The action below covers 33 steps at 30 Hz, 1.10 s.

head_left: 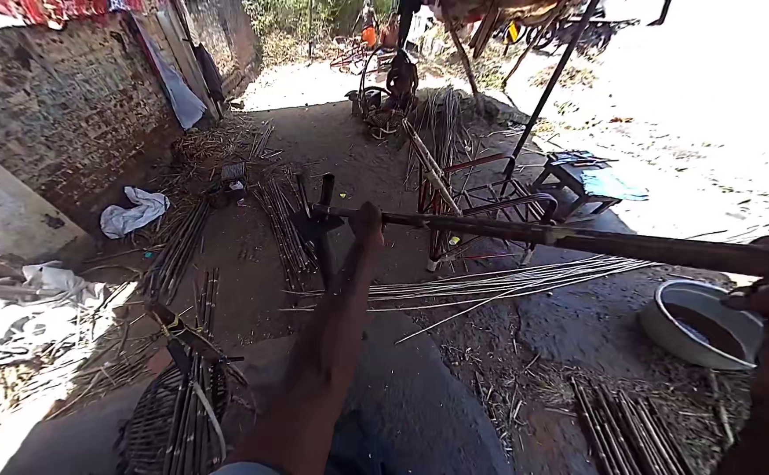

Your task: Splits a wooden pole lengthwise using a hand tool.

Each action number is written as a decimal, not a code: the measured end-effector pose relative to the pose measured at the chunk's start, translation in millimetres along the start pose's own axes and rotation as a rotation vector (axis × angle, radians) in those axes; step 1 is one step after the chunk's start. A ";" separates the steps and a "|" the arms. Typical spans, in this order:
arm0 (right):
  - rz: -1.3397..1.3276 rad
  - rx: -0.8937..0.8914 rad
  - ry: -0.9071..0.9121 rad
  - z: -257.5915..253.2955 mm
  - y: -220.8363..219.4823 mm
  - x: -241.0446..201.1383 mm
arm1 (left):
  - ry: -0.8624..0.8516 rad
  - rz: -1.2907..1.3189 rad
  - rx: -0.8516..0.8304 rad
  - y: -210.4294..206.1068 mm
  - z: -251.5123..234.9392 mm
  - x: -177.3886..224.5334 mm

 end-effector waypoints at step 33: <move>-0.032 -0.325 0.205 178.7 -143.7 -106.9 | 0.165 -0.010 -0.466 91.5 86.7 0.2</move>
Point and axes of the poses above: each hand's wrist, its own z-axis away from the middle knuckle, its own y-axis out of the back of the hand, x = y × z, the point moved 8 cm from there along -z, towards the middle knuckle, and after that the axes turned 2 degrees about y, right-handed, at the moved point
